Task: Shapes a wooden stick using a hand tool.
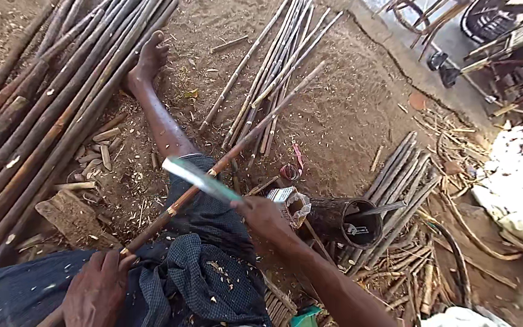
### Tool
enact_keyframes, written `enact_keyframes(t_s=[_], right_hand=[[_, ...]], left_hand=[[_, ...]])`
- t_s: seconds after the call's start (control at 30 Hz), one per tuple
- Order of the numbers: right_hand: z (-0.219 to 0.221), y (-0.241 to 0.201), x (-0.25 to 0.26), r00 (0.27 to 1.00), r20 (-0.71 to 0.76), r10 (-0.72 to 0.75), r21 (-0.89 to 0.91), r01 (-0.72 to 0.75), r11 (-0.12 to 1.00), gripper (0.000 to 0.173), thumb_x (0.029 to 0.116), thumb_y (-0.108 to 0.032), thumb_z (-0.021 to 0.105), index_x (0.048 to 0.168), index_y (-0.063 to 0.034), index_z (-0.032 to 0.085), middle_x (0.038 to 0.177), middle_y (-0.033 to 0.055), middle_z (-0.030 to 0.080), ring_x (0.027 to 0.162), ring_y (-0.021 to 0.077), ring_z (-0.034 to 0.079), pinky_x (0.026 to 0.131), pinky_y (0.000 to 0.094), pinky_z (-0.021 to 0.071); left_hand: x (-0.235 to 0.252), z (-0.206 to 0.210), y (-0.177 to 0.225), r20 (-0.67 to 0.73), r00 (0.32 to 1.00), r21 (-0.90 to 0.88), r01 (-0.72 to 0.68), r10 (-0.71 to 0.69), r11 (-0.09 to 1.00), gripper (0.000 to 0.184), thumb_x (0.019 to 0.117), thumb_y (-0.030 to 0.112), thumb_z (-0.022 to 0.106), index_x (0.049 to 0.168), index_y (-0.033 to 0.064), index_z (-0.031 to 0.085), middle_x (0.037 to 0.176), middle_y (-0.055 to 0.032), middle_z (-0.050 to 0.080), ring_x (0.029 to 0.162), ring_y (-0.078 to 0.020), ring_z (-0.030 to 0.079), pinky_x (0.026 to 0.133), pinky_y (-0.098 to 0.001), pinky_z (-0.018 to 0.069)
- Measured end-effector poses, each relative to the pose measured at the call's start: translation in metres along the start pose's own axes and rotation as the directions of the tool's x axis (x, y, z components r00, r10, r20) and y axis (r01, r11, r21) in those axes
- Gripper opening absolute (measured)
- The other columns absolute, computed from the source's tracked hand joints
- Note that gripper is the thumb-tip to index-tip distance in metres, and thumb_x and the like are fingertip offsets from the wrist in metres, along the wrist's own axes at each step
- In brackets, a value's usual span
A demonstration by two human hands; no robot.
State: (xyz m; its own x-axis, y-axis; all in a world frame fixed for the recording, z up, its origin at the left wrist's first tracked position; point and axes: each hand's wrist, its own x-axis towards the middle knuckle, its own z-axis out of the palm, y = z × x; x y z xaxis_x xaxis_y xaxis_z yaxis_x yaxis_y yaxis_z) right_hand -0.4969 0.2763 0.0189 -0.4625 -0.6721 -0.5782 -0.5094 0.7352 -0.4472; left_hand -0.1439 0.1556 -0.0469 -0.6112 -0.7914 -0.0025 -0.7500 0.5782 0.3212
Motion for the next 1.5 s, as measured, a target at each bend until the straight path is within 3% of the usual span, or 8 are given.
enact_keyframes(t_s=[0.23,0.47,0.6,1.0,1.1,1.27,1.4,1.5], right_hand=[[-0.04,0.055,0.029,0.875,-0.42,0.238,0.721,0.163,0.674,0.044,0.1087,-0.049,0.044,0.093,-0.0102,0.059,0.052,-0.0016,0.044,0.035,0.0091,0.039,0.033,0.0276,0.04],[0.038,0.048,0.003,0.994,-0.11,-0.006,-0.009,0.005,1.0,0.055,0.1012,-0.064,0.048,0.092,-0.012,0.065,0.068,0.0094,0.059,0.063,0.0286,0.062,0.058,0.0536,0.0516],[0.021,0.052,0.015,0.93,-0.3,0.214,0.343,-0.104,0.934,0.064,0.1008,-0.07,0.041,0.095,-0.009,0.06,0.058,0.0087,0.051,0.044,0.0241,0.051,0.041,0.0435,0.046],[0.034,0.039,-0.003,0.999,0.008,-0.034,0.036,0.033,0.999,0.055,0.1034,-0.06,0.047,0.092,-0.0104,0.066,0.07,0.009,0.059,0.064,0.0267,0.061,0.06,0.0518,0.0518],[0.018,0.051,0.014,0.953,-0.251,0.167,0.4,-0.055,0.915,0.061,0.1029,-0.066,0.042,0.099,-0.0078,0.062,0.06,0.0066,0.051,0.045,0.0208,0.049,0.042,0.0405,0.0459],[0.035,0.047,0.003,0.997,-0.069,-0.045,-0.045,0.042,0.998,0.055,0.1031,-0.06,0.048,0.093,-0.0104,0.067,0.07,0.0102,0.061,0.066,0.0294,0.064,0.061,0.0542,0.053],[0.013,0.062,0.022,0.928,-0.31,0.206,0.326,-0.1,0.94,0.066,0.1001,-0.071,0.042,0.094,-0.0086,0.06,0.059,0.0092,0.051,0.044,0.0243,0.05,0.042,0.0444,0.046],[0.032,0.046,0.007,0.996,-0.083,-0.015,0.008,0.015,1.0,0.053,0.104,-0.057,0.049,0.095,-0.0081,0.067,0.071,0.0111,0.061,0.065,0.0292,0.063,0.062,0.0537,0.0533]], left_hand=[[0.032,-0.013,-0.026,0.525,0.837,-0.37,0.386,-0.153,0.845,0.047,0.0972,0.065,0.049,0.093,0.0224,0.068,0.063,0.003,0.056,0.054,-0.0159,0.055,0.053,-0.0443,0.0474],[0.031,-0.009,-0.018,0.326,0.941,-0.189,0.155,-0.087,0.97,0.064,0.0966,0.072,0.034,0.08,0.0182,0.064,0.058,0.0016,0.052,0.053,-0.0206,0.056,0.048,-0.0481,0.0427],[0.015,-0.007,-0.006,0.186,0.978,-0.098,0.114,-0.094,0.989,0.074,0.0944,0.077,0.033,0.082,0.0111,0.064,0.059,-0.0053,0.053,0.052,-0.0292,0.058,0.046,-0.0513,0.0423],[0.02,-0.006,-0.014,0.244,0.965,-0.15,0.134,-0.095,0.98,0.077,0.0908,0.083,0.03,0.083,0.0149,0.064,0.057,-0.0009,0.05,0.05,-0.0242,0.056,0.046,-0.0491,0.0428],[0.025,-0.008,-0.02,0.336,0.939,-0.216,0.155,-0.076,0.964,0.069,0.096,0.075,0.033,0.098,0.0145,0.065,0.061,-0.001,0.054,0.054,-0.0239,0.059,0.049,-0.0508,0.047],[0.03,-0.008,-0.028,0.396,0.916,-0.257,0.18,-0.066,0.949,0.062,0.0982,0.072,0.031,0.094,0.0183,0.062,0.06,0.0033,0.051,0.052,-0.0169,0.055,0.048,-0.0437,0.0459],[0.032,-0.005,-0.027,0.436,0.898,-0.279,0.205,-0.067,0.938,0.057,0.1007,0.068,0.032,0.091,0.0185,0.059,0.058,0.0034,0.05,0.049,-0.0159,0.053,0.047,-0.0416,0.0451],[0.037,-0.007,-0.034,0.487,0.872,-0.326,0.238,-0.053,0.915,0.059,0.1025,0.066,0.03,0.09,0.017,0.061,0.057,0.0029,0.052,0.048,-0.0147,0.054,0.048,-0.0398,0.0472]])
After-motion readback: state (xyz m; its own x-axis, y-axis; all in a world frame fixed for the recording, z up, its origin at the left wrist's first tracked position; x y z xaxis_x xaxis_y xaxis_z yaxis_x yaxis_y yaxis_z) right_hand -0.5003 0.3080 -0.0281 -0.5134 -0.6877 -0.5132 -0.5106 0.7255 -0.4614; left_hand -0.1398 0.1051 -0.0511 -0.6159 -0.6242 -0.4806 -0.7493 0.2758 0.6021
